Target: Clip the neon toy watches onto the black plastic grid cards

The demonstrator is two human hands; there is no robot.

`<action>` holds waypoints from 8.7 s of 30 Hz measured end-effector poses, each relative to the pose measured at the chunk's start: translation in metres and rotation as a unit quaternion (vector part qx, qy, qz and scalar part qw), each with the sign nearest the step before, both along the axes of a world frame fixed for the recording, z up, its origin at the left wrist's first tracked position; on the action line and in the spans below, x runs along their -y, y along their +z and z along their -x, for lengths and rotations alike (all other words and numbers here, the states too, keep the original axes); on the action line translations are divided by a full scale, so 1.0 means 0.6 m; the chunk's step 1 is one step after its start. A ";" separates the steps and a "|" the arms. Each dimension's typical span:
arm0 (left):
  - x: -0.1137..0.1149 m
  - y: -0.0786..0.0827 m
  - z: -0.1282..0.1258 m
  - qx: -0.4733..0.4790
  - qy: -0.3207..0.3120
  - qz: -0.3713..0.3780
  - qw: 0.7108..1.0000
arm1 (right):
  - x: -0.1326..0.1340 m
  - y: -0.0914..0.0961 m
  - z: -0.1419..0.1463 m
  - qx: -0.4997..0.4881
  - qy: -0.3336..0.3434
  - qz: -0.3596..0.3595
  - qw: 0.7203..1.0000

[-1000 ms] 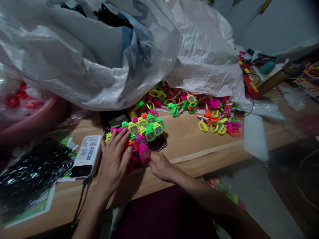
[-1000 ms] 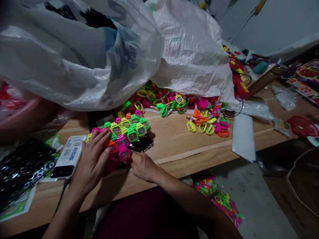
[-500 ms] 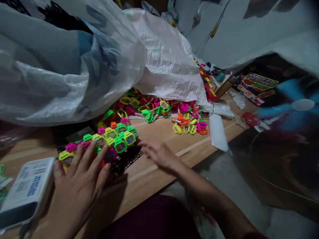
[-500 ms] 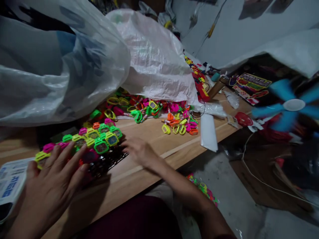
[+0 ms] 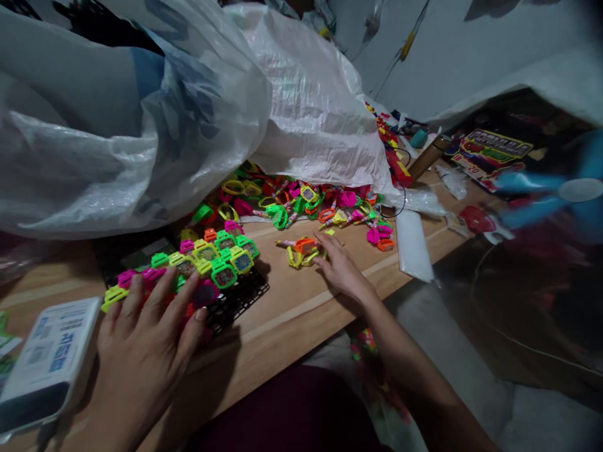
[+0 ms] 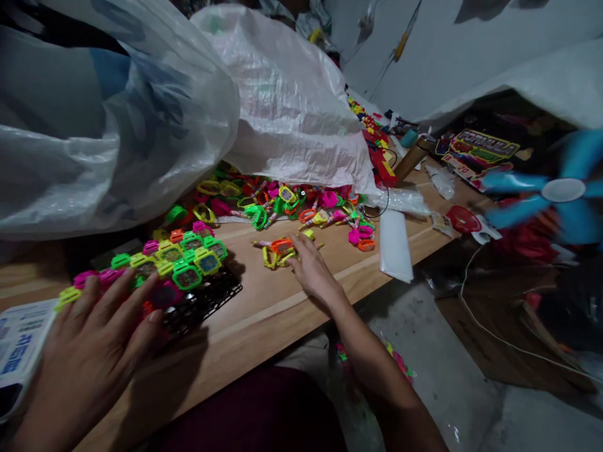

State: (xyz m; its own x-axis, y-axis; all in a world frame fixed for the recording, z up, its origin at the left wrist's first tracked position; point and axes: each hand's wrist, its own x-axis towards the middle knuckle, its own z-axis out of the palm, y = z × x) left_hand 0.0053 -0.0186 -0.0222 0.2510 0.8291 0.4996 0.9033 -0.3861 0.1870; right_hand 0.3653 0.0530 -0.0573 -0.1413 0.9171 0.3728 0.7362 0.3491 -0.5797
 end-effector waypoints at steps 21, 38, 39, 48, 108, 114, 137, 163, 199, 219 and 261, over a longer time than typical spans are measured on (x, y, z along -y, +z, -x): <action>0.014 0.000 0.012 0.027 0.024 0.061 0.997 | 0.057 0.010 0.083 -0.128 0.153 0.124 0.972; 0.026 0.003 0.009 0.006 0.017 0.062 0.998 | 0.066 -0.073 0.300 0.018 0.280 -0.031 0.959; 0.027 0.005 0.010 0.003 0.018 0.067 0.998 | 0.068 -0.073 0.303 0.031 0.280 -0.029 0.959; -0.008 0.035 0.002 -0.094 0.001 0.026 0.995 | 0.065 -0.053 0.304 0.116 0.302 0.001 0.946; 0.003 0.026 -0.035 -0.099 0.008 0.075 0.992 | 0.069 -0.018 0.219 -0.047 0.308 0.062 0.948; 0.001 0.020 -0.016 -0.082 -0.009 0.073 0.994 | -0.035 0.051 0.118 0.001 0.181 -0.031 0.983; 0.005 0.029 -0.005 -0.046 -0.010 0.105 0.993 | 0.019 0.037 0.092 -0.137 0.128 0.079 0.979; -0.031 0.032 -0.030 -0.098 -0.027 0.094 0.990 | 0.041 -0.016 0.207 -0.036 0.275 -0.013 0.961; -0.033 0.038 -0.053 -0.121 -0.025 0.079 0.989 | 0.050 -0.044 0.206 -0.055 0.305 0.024 0.950; -0.033 0.037 -0.027 -0.083 -0.050 0.119 0.988 | 0.053 -0.052 0.205 -0.248 0.175 0.187 0.934; -0.046 0.047 -0.063 -0.113 -0.037 0.104 0.987 | 0.035 -0.078 0.097 -0.304 -0.019 0.131 0.943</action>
State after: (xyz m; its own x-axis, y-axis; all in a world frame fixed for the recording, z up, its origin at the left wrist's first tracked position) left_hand 0.0433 0.0087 0.0062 0.3998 0.8834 0.2444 0.9021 -0.4265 0.0658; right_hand 0.3071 0.0318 -0.1040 0.0602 0.9892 0.1334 0.2484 0.1146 -0.9619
